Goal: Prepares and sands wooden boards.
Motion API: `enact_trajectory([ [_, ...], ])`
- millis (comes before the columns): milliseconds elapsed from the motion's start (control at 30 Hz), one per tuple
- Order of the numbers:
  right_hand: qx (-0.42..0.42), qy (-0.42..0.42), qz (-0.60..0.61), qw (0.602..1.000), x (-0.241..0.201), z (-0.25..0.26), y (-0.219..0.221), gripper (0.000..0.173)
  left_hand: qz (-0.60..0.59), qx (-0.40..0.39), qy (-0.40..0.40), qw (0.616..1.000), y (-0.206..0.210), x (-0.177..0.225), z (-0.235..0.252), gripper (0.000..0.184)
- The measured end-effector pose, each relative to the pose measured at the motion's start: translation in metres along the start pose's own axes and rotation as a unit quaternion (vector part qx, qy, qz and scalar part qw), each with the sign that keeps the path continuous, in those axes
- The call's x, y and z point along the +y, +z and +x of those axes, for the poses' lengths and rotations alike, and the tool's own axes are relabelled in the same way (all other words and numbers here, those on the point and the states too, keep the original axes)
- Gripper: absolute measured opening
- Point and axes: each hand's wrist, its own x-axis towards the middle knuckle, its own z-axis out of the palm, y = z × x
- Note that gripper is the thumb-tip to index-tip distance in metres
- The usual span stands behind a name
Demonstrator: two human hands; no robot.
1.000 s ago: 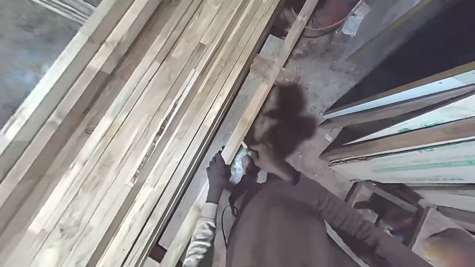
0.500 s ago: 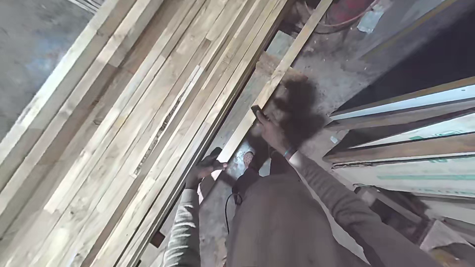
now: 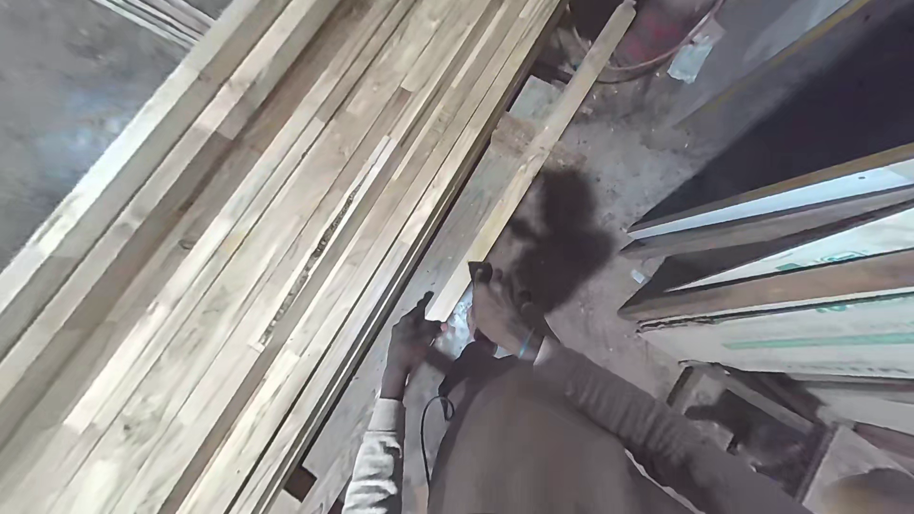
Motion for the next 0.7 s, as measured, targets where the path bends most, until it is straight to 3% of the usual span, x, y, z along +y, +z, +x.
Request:
enact_trajectory([
  [100,-0.016,-0.031,0.022,0.999,0.015,-0.018,-0.002,0.044,0.129,0.101,-0.052,0.985,0.006,0.021,-0.012,0.046],
  [200,0.147,-0.086,0.062,0.983,0.044,0.019,-0.009,0.05,0.182,0.145,-0.048,0.971,0.019,0.017,-0.009,0.041],
  [267,0.223,-0.11,0.08,0.965,0.059,0.049,0.004,0.052,0.177,0.094,-0.02,0.98,0.018,0.008,0.001,0.057],
  [367,0.159,-0.065,0.119,0.978,0.069,0.043,0.04,0.05,0.09,0.003,0.064,0.994,0.01,-0.005,0.01,0.075],
  [433,0.136,-0.011,0.147,0.98,0.059,0.023,0.037,0.045,0.114,0.017,0.024,0.993,0.018,0.001,0.006,0.066],
  [467,0.121,0.018,0.143,0.982,0.051,0.019,0.017,0.045,0.136,0.045,-0.007,0.99,0.024,0.008,0.003,0.06],
  [533,-0.005,0.094,0.094,0.991,0.028,0.012,-0.054,0.043,0.174,0.091,-0.04,0.98,0.037,0.015,-0.004,0.055],
  [567,0.091,0.066,0.1,0.989,0.035,0.011,-0.053,0.036,0.177,0.109,-0.039,0.977,0.044,0.015,-0.007,0.053],
  [600,0.105,0.041,0.1,0.989,0.035,0.008,-0.058,0.032,0.18,0.122,-0.035,0.975,0.05,0.014,-0.011,0.054],
  [667,0.039,0.083,0.103,0.99,-0.001,0.002,-0.075,0.028,0.192,0.145,-0.027,0.97,0.052,0.014,-0.009,0.053],
  [700,0.142,0.029,0.053,0.988,-0.009,0.007,-0.049,0.023,0.196,0.16,-0.022,0.967,0.049,0.015,-0.006,0.052],
])
